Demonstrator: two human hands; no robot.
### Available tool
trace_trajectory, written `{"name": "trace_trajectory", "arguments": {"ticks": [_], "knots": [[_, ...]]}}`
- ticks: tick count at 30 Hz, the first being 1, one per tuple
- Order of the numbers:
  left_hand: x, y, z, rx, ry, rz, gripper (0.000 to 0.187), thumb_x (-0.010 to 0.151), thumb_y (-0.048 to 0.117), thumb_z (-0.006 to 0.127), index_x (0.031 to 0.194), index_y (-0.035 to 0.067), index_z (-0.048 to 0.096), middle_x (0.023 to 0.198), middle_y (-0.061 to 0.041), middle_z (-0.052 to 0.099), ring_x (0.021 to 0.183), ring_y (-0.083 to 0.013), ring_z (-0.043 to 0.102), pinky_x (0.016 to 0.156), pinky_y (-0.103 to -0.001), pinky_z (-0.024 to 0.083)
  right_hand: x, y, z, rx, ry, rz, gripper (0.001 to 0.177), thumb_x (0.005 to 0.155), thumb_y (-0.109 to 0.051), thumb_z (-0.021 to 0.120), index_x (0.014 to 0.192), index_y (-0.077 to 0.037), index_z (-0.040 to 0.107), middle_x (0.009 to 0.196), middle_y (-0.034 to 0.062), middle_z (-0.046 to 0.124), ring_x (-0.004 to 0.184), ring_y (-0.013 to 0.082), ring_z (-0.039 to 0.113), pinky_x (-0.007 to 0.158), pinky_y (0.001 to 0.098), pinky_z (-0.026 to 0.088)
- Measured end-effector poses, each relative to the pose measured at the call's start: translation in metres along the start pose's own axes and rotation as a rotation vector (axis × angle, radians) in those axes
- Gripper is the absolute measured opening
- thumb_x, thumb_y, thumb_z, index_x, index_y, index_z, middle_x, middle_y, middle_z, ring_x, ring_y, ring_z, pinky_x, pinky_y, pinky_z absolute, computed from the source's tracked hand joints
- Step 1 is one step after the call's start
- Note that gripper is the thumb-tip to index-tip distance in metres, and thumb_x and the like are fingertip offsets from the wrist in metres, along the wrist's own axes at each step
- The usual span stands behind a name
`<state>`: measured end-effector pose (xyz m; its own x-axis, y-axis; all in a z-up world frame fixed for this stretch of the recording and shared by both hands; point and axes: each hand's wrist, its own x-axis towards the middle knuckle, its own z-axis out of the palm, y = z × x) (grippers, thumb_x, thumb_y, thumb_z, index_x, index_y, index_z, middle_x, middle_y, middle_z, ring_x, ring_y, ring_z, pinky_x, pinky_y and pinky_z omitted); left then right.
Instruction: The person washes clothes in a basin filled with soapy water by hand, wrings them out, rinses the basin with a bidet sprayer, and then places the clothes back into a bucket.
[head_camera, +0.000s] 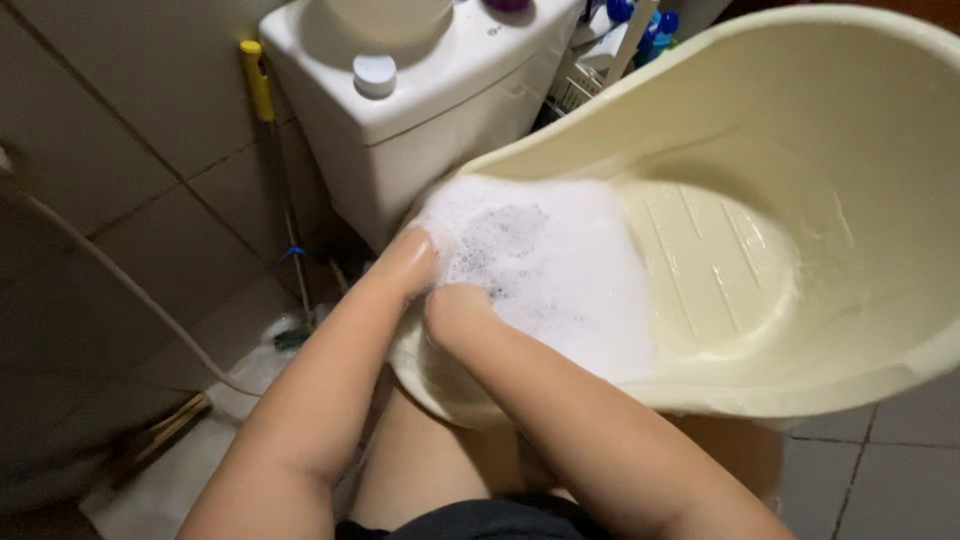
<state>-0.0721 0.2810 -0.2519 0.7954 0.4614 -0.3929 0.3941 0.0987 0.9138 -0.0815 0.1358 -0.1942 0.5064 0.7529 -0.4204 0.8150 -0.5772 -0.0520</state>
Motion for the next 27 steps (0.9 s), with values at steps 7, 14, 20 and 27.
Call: {"name": "trace_trajectory", "arguments": {"ticks": [7,14,20,27], "knots": [[0.002,-0.002,0.0,0.008,-0.001,0.013,0.048,0.096,0.039,0.047,0.134,0.01,0.054,0.14,-0.012,0.048,0.125,-0.0299,0.048,0.096,-0.046,0.047,-0.001,-0.002,-0.008,-0.02,-0.051,0.007,0.026,0.09,-0.017,0.063,0.11,-0.011,0.078,0.114,0.0146,0.074,0.105,0.032,0.072,0.087,0.0444,0.057],[0.004,-0.001,0.004,0.002,0.009,0.007,0.048,0.096,0.04,0.047,0.131,0.008,0.057,0.137,-0.013,0.051,0.122,-0.029,0.05,0.096,-0.045,0.046,0.0,0.024,-0.029,0.046,-0.287,-0.071,0.026,0.086,-0.027,0.069,0.106,-0.014,0.079,0.109,0.0136,0.074,0.102,0.0303,0.072,0.088,0.0439,0.056],[-0.005,0.001,0.001,-0.008,0.019,-0.009,0.048,0.096,0.04,0.047,0.128,0.007,0.058,0.134,-0.014,0.055,0.12,-0.0283,0.052,0.097,-0.044,0.046,0.011,-0.002,-0.002,-0.107,-0.399,-0.126,0.027,0.087,-0.027,0.068,0.108,-0.014,0.078,0.111,0.0145,0.072,0.103,0.0306,0.071,0.089,0.0439,0.055],[0.0,-0.011,-0.001,0.014,0.028,-0.03,0.048,0.095,0.04,0.048,0.125,0.005,0.061,0.131,-0.015,0.058,0.118,-0.0274,0.054,0.097,-0.042,0.046,0.033,-0.031,0.017,-0.25,-0.446,-0.151,0.029,0.087,-0.028,0.067,0.111,-0.015,0.076,0.114,0.0155,0.069,0.104,0.031,0.071,0.089,0.0438,0.055]]}}
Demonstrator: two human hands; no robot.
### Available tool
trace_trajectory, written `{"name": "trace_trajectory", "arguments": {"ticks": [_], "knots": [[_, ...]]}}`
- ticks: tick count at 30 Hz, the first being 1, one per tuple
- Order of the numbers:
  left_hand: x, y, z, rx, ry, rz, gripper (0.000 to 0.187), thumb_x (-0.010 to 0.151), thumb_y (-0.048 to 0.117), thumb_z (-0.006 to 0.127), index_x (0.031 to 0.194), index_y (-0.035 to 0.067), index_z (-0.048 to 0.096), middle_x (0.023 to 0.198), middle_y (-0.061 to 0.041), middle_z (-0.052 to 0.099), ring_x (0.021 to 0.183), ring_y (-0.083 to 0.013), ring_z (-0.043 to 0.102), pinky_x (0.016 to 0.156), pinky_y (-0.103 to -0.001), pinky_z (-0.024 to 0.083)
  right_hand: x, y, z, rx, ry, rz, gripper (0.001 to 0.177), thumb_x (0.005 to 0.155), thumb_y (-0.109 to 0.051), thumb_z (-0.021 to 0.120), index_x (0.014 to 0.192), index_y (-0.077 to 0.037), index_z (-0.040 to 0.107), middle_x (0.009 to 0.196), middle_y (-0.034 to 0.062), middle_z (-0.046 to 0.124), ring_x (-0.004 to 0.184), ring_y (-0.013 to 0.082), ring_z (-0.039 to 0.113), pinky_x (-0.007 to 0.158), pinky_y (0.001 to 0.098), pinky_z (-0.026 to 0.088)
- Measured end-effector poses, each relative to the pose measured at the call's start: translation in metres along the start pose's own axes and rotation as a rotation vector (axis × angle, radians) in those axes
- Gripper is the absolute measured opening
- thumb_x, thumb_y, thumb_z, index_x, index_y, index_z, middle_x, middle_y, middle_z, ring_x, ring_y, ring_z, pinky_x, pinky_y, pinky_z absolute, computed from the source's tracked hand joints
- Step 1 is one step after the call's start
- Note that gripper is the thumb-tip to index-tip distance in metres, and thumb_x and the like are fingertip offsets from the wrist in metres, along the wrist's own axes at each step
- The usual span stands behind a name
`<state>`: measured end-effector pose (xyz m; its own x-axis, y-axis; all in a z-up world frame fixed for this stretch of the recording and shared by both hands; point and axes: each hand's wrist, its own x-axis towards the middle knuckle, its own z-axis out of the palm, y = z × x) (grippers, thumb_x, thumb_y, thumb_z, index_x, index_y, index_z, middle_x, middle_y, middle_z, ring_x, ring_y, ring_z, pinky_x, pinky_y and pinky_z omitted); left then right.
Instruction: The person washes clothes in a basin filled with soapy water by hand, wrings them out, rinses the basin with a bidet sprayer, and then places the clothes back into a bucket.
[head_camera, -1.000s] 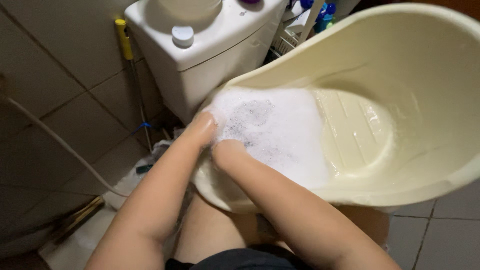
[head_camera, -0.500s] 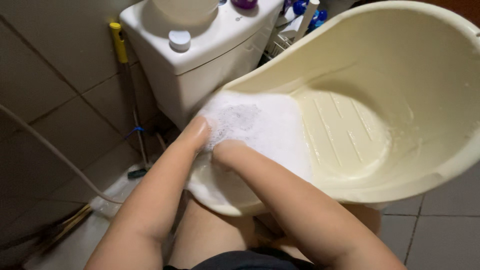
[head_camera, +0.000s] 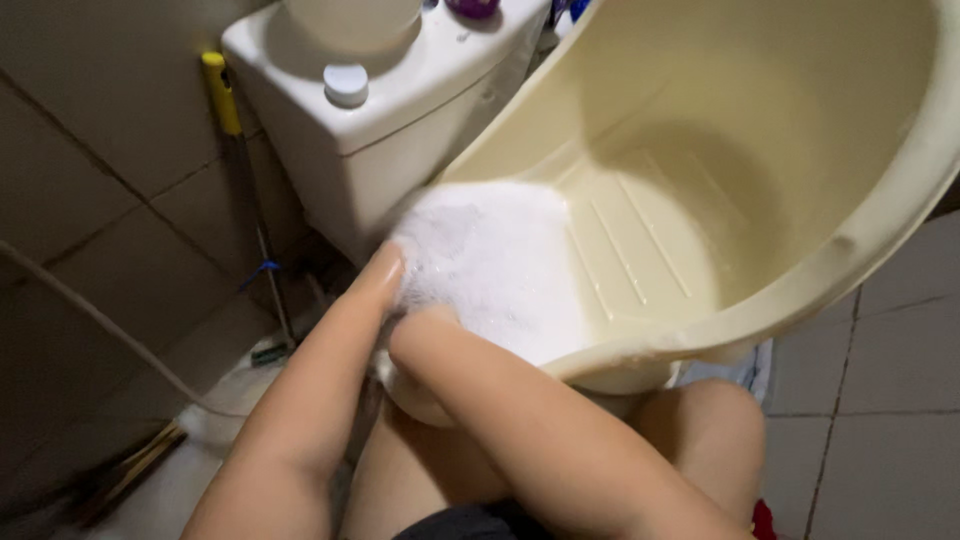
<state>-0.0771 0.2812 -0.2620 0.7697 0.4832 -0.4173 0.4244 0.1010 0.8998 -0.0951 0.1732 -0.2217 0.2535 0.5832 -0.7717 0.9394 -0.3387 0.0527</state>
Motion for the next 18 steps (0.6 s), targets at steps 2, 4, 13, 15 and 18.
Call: {"name": "trace_trajectory", "arguments": {"ticks": [2,4,13,15,18], "knots": [[-0.001,-0.006,-0.001,0.008,-0.01,-0.013,0.048,0.095,0.04,0.048,0.124,0.005,0.061,0.13,-0.015,0.059,0.117,-0.0271,0.054,0.097,-0.042,0.046,0.007,-0.005,-0.004,-0.007,0.007,0.005,0.029,0.088,-0.028,0.067,0.112,-0.015,0.075,0.115,0.0157,0.069,0.104,0.0311,0.071,0.09,0.0438,0.055],[-0.001,-0.005,-0.001,0.012,-0.022,-0.017,0.048,0.095,0.041,0.048,0.123,0.004,0.062,0.129,-0.015,0.06,0.116,-0.0269,0.055,0.097,-0.041,0.046,0.013,-0.007,-0.014,-0.018,0.023,0.016,0.029,0.088,-0.028,0.067,0.113,-0.015,0.075,0.116,0.016,0.068,0.105,0.0312,0.07,0.09,0.0438,0.055],[-0.015,0.017,-0.006,0.066,-0.033,-0.059,0.049,0.095,0.041,0.049,0.12,0.002,0.065,0.125,-0.016,0.065,0.113,-0.0257,0.057,0.098,-0.04,0.045,0.021,-0.013,-0.035,-0.046,0.062,0.024,0.031,0.089,-0.029,0.066,0.116,-0.015,0.072,0.119,0.0173,0.065,0.106,0.0317,0.07,0.091,0.0438,0.054],[-0.018,0.016,-0.006,0.04,-0.03,-0.071,0.049,0.095,0.041,0.049,0.119,0.002,0.065,0.124,-0.016,0.066,0.113,-0.0255,0.058,0.098,-0.039,0.045,0.022,-0.018,-0.038,-0.048,0.066,0.02,0.032,0.089,-0.029,0.065,0.117,-0.016,0.072,0.12,0.0176,0.064,0.107,0.0318,0.07,0.091,0.0438,0.054],[-0.006,0.005,-0.004,0.0,-0.059,-0.04,0.048,0.094,0.038,0.049,0.114,-0.001,0.068,0.12,-0.019,0.07,0.109,-0.027,0.061,0.096,-0.04,0.047,0.024,-0.018,-0.04,-0.053,0.074,0.022,0.032,0.089,-0.029,0.065,0.118,-0.016,0.071,0.121,0.018,0.063,0.107,0.032,0.069,0.092,0.0438,0.054]]}}
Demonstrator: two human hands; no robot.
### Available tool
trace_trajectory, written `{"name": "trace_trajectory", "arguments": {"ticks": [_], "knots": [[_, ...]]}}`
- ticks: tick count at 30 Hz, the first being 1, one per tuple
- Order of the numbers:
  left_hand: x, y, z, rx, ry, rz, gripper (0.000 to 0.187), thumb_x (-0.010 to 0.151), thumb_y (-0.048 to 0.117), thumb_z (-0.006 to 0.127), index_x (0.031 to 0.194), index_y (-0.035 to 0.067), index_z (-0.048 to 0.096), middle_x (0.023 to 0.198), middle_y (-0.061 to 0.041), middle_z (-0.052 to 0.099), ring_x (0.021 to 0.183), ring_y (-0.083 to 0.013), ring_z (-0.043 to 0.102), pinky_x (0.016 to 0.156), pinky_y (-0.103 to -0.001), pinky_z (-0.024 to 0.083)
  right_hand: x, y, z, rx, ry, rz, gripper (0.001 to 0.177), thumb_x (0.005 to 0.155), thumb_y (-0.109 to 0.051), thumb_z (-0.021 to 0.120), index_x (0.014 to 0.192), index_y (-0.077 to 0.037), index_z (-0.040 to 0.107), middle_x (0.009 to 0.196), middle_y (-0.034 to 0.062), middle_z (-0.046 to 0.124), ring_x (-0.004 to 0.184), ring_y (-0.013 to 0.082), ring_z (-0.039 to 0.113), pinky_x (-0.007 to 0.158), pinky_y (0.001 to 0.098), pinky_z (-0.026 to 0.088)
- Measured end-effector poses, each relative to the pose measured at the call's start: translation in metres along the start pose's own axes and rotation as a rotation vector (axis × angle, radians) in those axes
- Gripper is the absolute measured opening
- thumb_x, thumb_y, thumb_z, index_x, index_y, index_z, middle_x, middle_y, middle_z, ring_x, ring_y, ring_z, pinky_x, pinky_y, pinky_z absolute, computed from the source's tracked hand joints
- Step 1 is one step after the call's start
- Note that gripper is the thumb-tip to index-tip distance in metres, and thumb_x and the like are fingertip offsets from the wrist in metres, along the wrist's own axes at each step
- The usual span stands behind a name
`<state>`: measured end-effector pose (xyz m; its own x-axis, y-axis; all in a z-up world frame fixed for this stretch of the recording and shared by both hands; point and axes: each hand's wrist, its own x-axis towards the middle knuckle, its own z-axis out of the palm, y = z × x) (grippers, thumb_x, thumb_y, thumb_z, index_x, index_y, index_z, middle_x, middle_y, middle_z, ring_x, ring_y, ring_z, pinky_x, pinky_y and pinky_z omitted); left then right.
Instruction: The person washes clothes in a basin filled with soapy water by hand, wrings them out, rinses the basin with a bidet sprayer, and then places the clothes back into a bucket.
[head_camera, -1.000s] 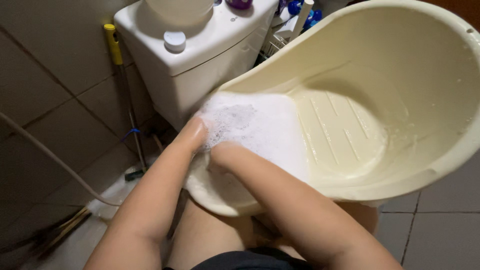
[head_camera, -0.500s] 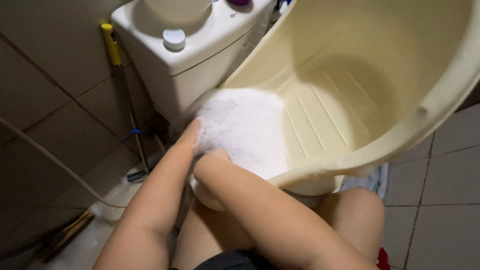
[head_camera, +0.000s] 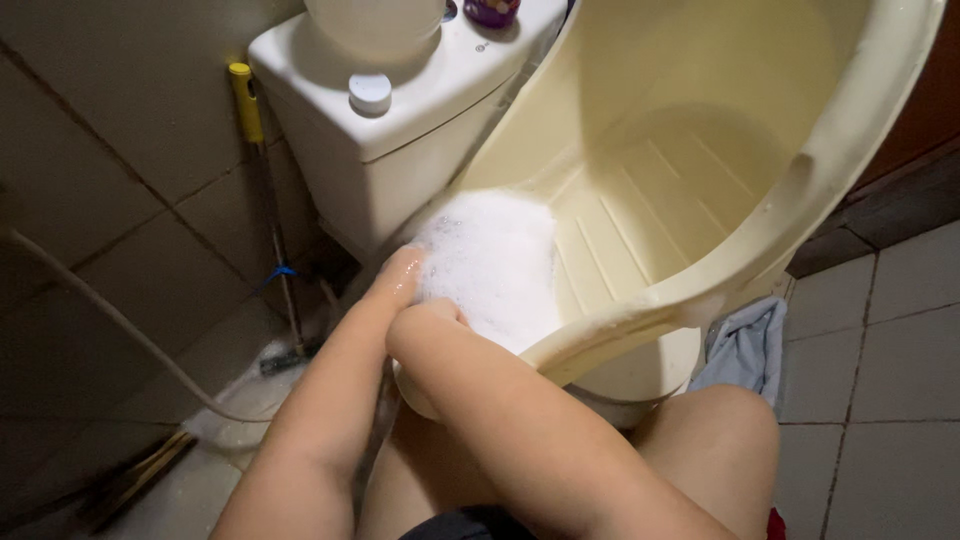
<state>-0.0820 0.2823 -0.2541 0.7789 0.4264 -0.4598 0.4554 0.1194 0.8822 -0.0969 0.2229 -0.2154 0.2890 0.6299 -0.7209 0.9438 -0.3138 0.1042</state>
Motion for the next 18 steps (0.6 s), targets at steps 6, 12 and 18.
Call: {"name": "trace_trajectory", "arguments": {"ticks": [6,12,18], "knots": [[0.056,-0.05,0.008,0.246,0.047,0.592,0.033,0.095,0.026,0.056,0.107,-0.001,0.07,0.117,-0.021,0.072,0.108,-0.0303,0.067,0.097,-0.038,0.051,-0.004,0.019,0.01,0.012,-0.016,0.056,0.034,0.09,-0.03,0.064,0.12,-0.016,0.07,0.124,0.0188,0.06,0.108,0.0323,0.069,0.093,0.0438,0.054],[0.012,-0.029,0.007,0.366,0.217,0.955,0.035,0.077,0.011,0.072,0.109,-0.001,0.075,0.123,-0.023,0.069,0.112,-0.0399,0.065,0.095,-0.04,0.05,-0.002,0.036,0.019,-0.026,-0.059,0.115,0.035,0.091,-0.03,0.063,0.123,-0.017,0.068,0.126,0.0197,0.058,0.109,0.0326,0.068,0.093,0.0437,0.053],[-0.004,-0.007,0.007,0.271,0.081,0.502,0.04,0.08,0.011,0.075,0.119,0.006,0.072,0.118,-0.018,0.073,0.107,-0.0335,0.071,0.093,-0.037,0.053,0.009,0.029,0.02,-0.064,-0.09,0.135,0.037,0.091,-0.031,0.062,0.125,-0.017,0.067,0.129,0.0205,0.056,0.11,0.0329,0.068,0.094,0.0437,0.053]]}}
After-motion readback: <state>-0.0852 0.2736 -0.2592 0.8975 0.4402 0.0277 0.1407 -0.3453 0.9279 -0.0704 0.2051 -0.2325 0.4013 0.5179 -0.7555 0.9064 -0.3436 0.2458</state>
